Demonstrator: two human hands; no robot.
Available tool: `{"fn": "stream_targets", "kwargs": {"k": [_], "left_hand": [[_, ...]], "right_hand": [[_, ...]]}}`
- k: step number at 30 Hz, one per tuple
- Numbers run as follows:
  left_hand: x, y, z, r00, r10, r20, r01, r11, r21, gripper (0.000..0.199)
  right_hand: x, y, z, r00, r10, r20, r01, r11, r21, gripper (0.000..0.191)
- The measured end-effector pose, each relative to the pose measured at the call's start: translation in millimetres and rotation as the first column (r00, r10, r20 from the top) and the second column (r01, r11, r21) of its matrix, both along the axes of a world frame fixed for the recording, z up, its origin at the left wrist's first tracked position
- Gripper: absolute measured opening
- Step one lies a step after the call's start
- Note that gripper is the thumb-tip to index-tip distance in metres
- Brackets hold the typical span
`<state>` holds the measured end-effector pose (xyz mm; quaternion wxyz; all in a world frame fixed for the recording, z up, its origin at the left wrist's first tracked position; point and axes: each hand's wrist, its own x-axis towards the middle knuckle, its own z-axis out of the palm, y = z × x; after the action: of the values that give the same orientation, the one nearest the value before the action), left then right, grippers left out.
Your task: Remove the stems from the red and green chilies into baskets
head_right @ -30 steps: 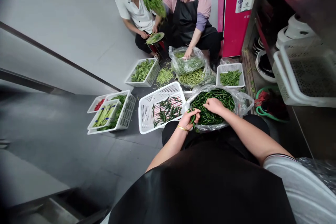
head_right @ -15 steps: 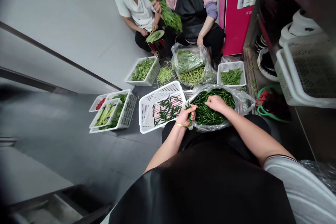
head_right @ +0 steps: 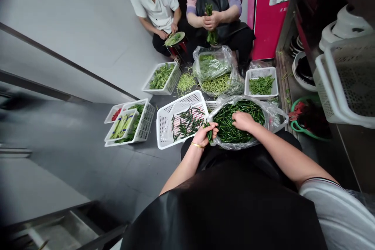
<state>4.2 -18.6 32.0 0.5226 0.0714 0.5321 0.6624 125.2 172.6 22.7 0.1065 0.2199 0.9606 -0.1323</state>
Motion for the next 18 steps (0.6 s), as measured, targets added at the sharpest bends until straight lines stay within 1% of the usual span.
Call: {"fn": "stream_targets", "kwargs": {"k": [1, 3, 5, 7, 8, 9, 10, 11, 12, 13, 14, 15, 16, 17, 18], "left_hand": [[-0.3, -0.2, -1.1, 1.000, -0.005, 0.023, 0.005, 1.000, 0.009, 0.040], [-2.5, -1.7, -1.7, 0.999, -0.005, 0.050, 0.003, 0.999, 0.047, 0.039], [-6.0, -3.4, -0.5, 0.999, -0.003, 0.048, -0.001, 0.996, 0.085, 0.038], [-8.4, -3.1, 1.7, 1.000, 0.003, 0.002, -0.003, 0.996, 0.087, 0.037], [-8.3, -1.5, 2.9, 0.999, 0.005, -0.038, -0.003, 0.997, 0.073, 0.038], [-7.0, 1.4, 4.1, 0.997, 0.002, -0.082, 0.002, 0.999, 0.054, 0.039], [-4.6, 5.6, 5.2, 0.992, -0.011, -0.128, 0.015, 0.999, 0.033, 0.041], [-1.3, 10.8, 6.2, 0.984, -0.032, -0.175, 0.035, 0.999, 0.014, 0.044], [2.7, 16.7, 7.0, 0.973, -0.060, -0.224, 0.062, 0.998, 0.000, 0.045], [6.9, 22.7, 7.7, 0.958, -0.094, -0.270, 0.095, 0.995, -0.008, 0.043], [10.9, 28.1, 8.3, 0.942, -0.126, -0.310, 0.128, 0.992, -0.014, 0.040], [14.0, 32.4, 8.8, 0.929, -0.150, -0.337, 0.154, 0.988, -0.016, 0.037], [16.1, 35.1, 9.3, 0.925, -0.162, -0.345, 0.167, 0.986, -0.016, 0.035], [16.8, 35.8, 9.8, 0.930, -0.162, -0.330, 0.167, 0.986, -0.015, 0.035], [15.9, 34.6, 10.3, 0.943, -0.151, -0.297, 0.154, 0.988, -0.013, 0.035]], "right_hand": [[-1.0, -8.4, -2.1, 0.998, 0.040, 0.041, -0.042, 0.999, 0.032, 0.029], [-4.7, -17.5, -4.4, 0.991, 0.071, 0.112, -0.080, 0.994, 0.080, 0.030], [-6.6, -11.6, -1.5, 0.990, 0.062, 0.125, -0.072, 0.994, 0.081, 0.026], [-4.2, 4.4, 7.0, 0.998, 0.024, 0.051, -0.026, 0.999, 0.038, 0.017], [-1.9, 12.4, 12.5, 1.000, -0.008, -0.018, 0.008, 1.000, -0.021, 0.014], [0.4, 18.3, 18.0, 0.994, -0.047, -0.097, 0.036, 0.992, -0.118, 0.012], [2.5, 20.9, 23.3, 0.979, -0.096, -0.179, 0.051, 0.969, -0.243, 0.014], [3.8, 19.9, 27.7, 0.958, -0.146, -0.247, 0.043, 0.925, -0.379, 0.016], [4.3, 15.6, 31.1, 0.937, -0.186, -0.297, 0.013, 0.865, -0.502, 0.020], [3.9, 8.8, 33.4, 0.916, -0.218, -0.338, -0.025, 0.808, -0.588, 0.023], [2.8, 0.8, 34.6, 0.893, -0.238, -0.382, -0.061, 0.776, -0.628, 0.024], [1.5, -7.1, 34.6, 0.864, -0.247, -0.438, -0.091, 0.780, -0.620, 0.025], [0.1, -13.7, 33.5, 0.827, -0.250, -0.503, -0.102, 0.814, -0.572, 0.025], [-0.9, -18.4, 31.6, 0.784, -0.249, -0.568, -0.088, 0.862, -0.500, 0.024], [-1.4, -21.0, 28.7, 0.745, -0.248, -0.620, -0.047, 0.907, -0.419, 0.023]]}}
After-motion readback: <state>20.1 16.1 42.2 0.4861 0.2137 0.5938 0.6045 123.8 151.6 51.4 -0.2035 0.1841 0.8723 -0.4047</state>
